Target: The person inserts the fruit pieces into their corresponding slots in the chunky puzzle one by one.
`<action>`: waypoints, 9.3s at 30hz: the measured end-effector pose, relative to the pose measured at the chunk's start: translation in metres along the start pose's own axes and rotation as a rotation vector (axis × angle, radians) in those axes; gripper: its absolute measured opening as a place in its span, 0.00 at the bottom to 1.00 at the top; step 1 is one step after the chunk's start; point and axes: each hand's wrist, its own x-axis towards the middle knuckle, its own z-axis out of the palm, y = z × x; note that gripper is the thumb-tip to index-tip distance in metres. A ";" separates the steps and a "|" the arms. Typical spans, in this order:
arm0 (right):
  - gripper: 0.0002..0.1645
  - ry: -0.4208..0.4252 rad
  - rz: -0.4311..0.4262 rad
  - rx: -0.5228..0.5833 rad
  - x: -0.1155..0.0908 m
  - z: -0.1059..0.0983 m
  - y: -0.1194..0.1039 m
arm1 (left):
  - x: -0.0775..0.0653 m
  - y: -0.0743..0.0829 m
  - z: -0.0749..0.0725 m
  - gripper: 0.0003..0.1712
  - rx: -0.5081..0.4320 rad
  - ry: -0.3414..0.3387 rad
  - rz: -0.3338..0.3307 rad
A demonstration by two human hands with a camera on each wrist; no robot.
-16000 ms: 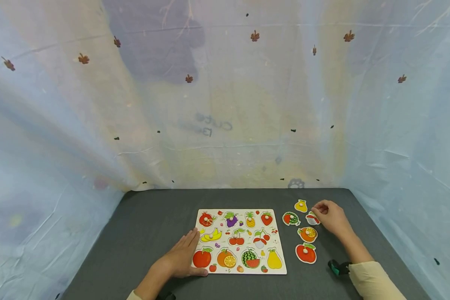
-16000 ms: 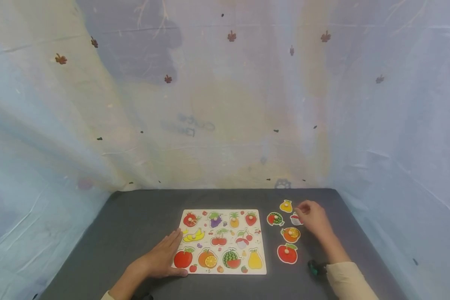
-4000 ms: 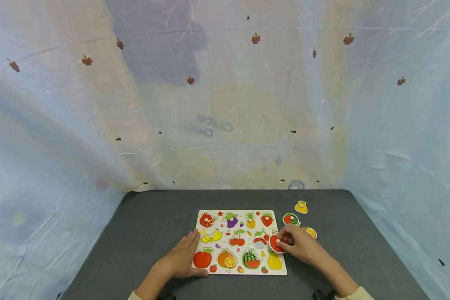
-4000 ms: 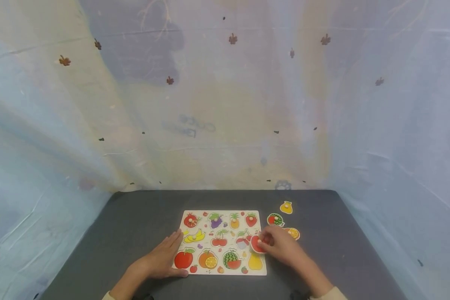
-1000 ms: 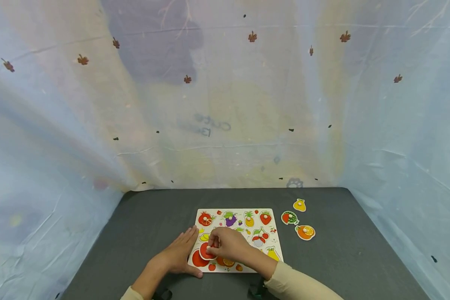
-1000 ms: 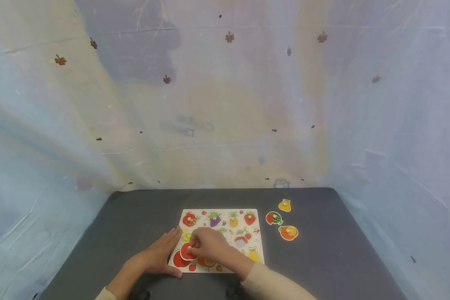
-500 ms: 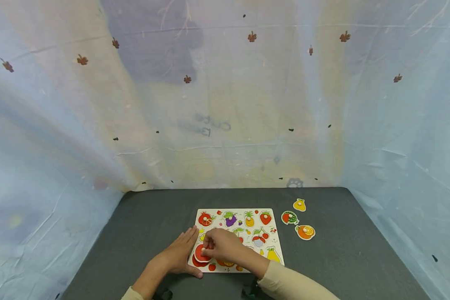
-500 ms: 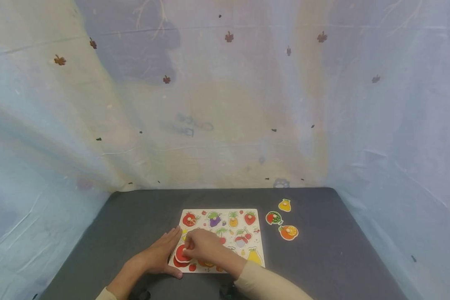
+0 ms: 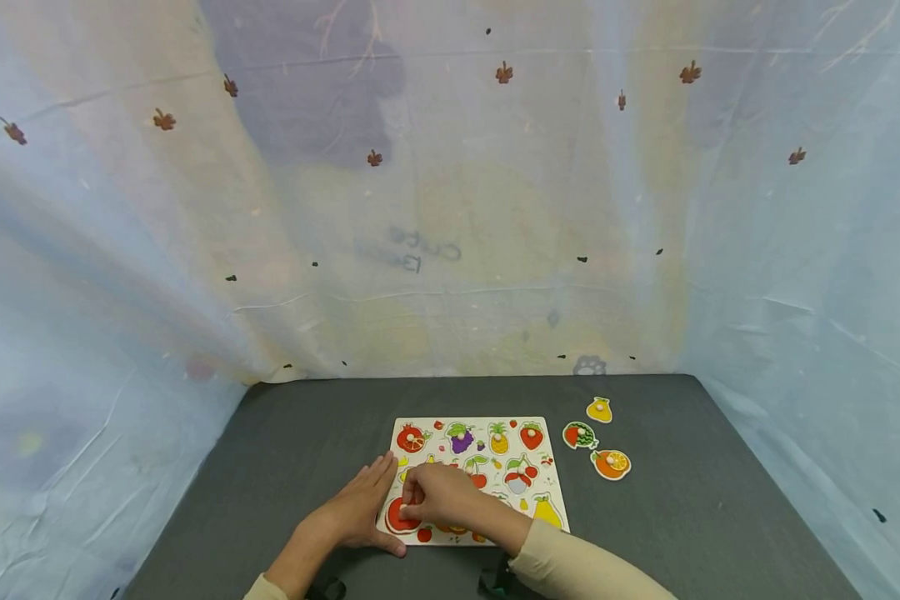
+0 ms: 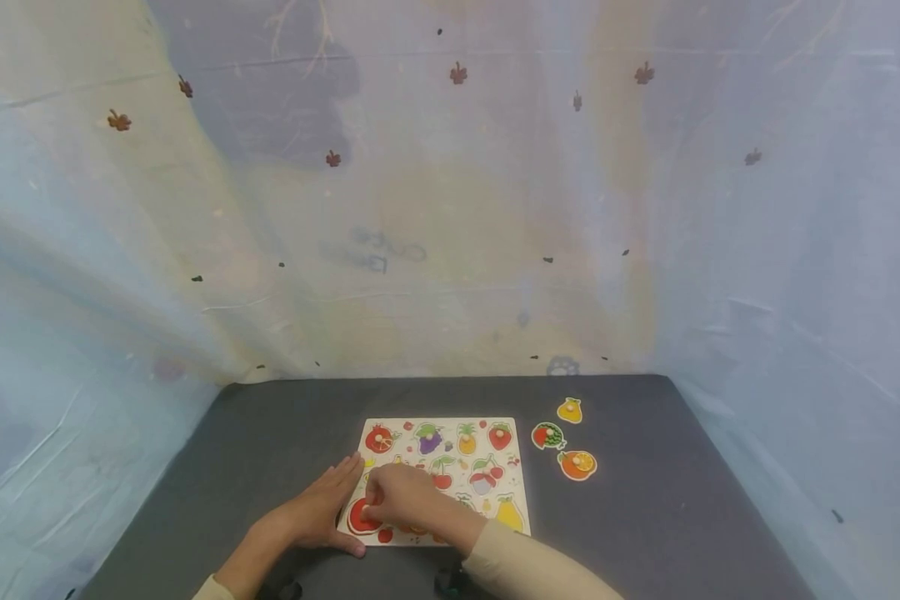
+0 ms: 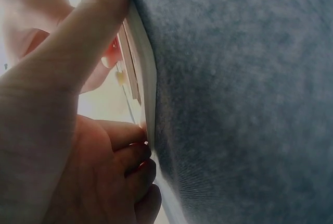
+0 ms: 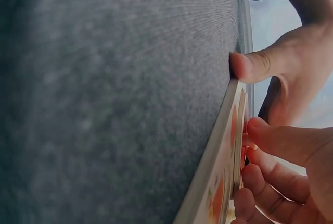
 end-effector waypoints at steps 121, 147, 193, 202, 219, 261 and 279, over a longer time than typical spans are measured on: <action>0.04 0.473 0.277 0.051 -0.157 -0.141 0.182 | -0.002 0.024 -0.008 0.81 0.070 -0.029 -0.135; 0.03 0.342 0.192 0.039 -0.171 -0.145 0.217 | -0.001 0.023 -0.008 0.81 0.049 -0.026 -0.142; 0.03 0.264 0.190 0.022 -0.172 -0.144 0.225 | 0.001 0.018 -0.004 0.82 0.072 -0.038 -0.152; 0.05 0.262 0.158 0.052 -0.171 -0.140 0.223 | 0.001 0.019 -0.004 0.83 0.079 -0.037 -0.148; 0.06 0.393 0.155 -0.008 -0.154 -0.135 0.205 | 0.002 0.016 -0.003 0.83 0.066 -0.035 -0.156; 0.05 0.283 -0.107 0.013 -0.110 -0.092 0.132 | -0.001 0.021 -0.006 0.82 0.061 -0.032 -0.146; 0.04 0.236 -0.110 -0.028 -0.094 -0.076 0.107 | 0.000 0.020 -0.005 0.82 0.077 -0.028 -0.145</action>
